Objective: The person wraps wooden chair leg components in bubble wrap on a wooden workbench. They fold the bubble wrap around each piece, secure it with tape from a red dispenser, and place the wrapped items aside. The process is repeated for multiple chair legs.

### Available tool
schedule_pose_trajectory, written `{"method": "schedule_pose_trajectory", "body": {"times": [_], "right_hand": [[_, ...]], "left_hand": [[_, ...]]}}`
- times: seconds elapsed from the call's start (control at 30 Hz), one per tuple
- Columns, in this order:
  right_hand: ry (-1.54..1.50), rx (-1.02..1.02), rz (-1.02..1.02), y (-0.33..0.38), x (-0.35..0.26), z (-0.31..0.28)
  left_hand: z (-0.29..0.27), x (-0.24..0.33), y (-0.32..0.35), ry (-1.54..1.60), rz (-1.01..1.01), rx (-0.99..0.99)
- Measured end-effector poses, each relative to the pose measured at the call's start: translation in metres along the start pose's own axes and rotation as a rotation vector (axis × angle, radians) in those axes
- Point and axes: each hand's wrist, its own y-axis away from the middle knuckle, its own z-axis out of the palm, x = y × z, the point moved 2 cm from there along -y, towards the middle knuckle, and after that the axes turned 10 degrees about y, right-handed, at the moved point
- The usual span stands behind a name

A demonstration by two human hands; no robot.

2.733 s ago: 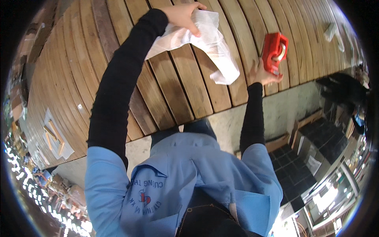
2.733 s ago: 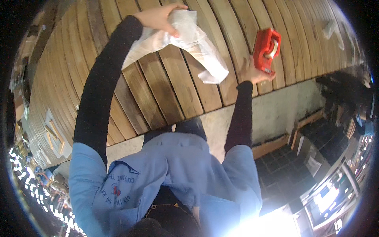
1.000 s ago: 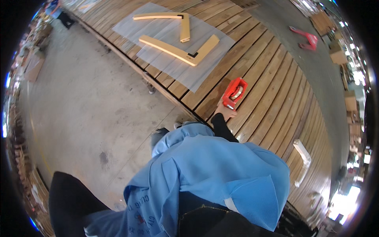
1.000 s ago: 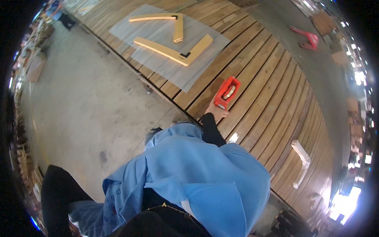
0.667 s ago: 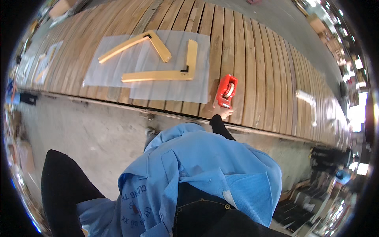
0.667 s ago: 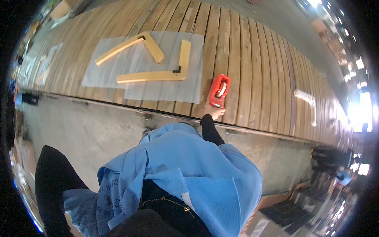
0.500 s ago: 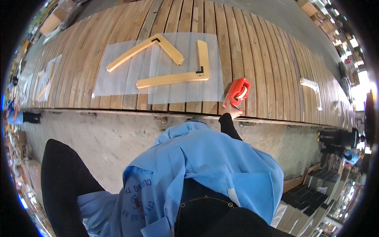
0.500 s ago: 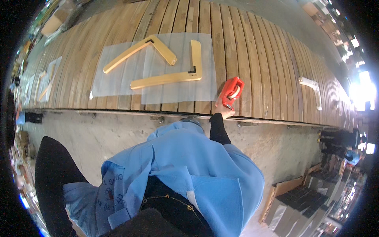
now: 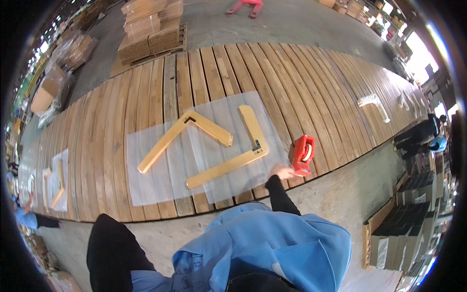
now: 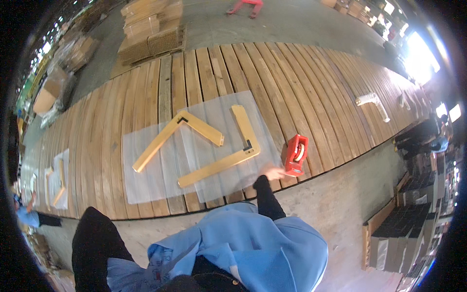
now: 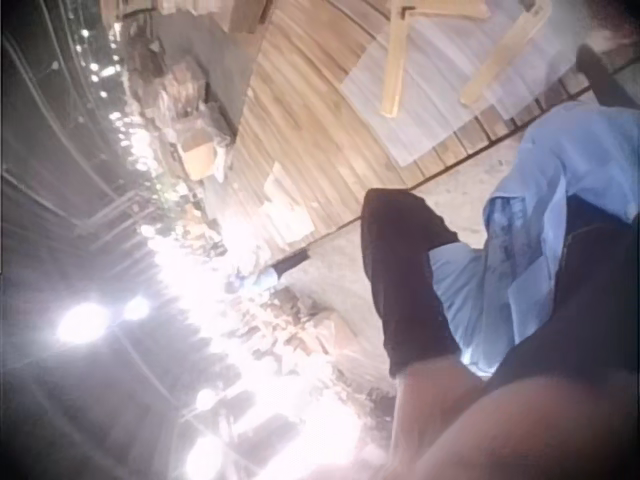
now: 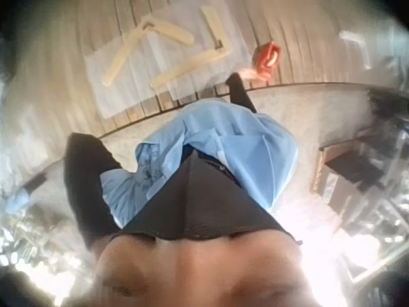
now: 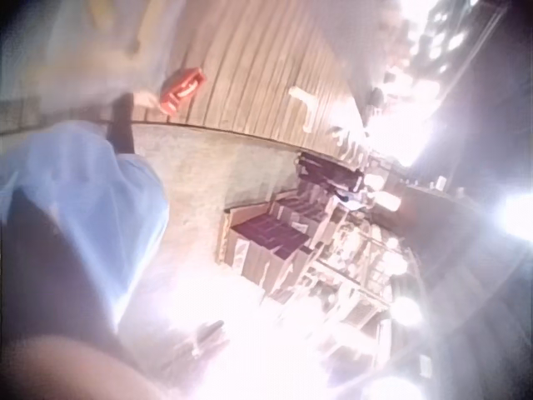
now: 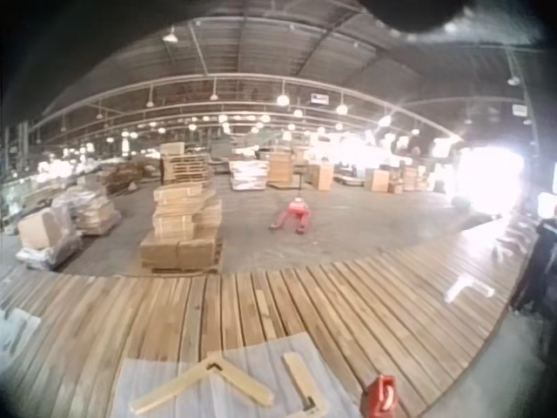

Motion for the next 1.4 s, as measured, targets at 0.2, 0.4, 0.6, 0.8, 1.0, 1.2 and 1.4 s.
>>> {"method": "schedule_pose_trajectory", "body": {"times": [0.2,0.4,0.6,0.8,1.0,1.2,1.4], "right_hand": [[0.595,-0.908,-1.270,0.206,-0.202,0.060],[0.749,-0.903,-1.340,0.219,-0.239,0.126],[0.682,-0.933,-1.503,0.209,-0.272,0.128],[1.018,-1.182,-1.592,0.232,-0.408,0.159],[-0.029,-2.416,-2.252,0.254,-0.506,0.258],[0.332,-2.273,-0.601,0.227,-0.501,0.366],[-0.380,-1.013,-0.325,0.141,-0.396,0.313]], "left_hand": [[0.000,-0.114,0.026,-0.055,0.052,0.076],[-0.012,-0.214,0.085,-0.195,-0.021,0.256],[-0.041,-0.260,0.201,-0.478,-0.378,0.465],[-0.009,-0.280,0.403,-0.529,-1.110,-0.738],[-0.063,-0.344,0.614,-0.660,-1.076,-1.323],[-0.083,-0.470,0.605,-0.441,-1.003,-1.604],[-0.119,-0.483,0.660,-0.399,-1.281,-1.565]]}}
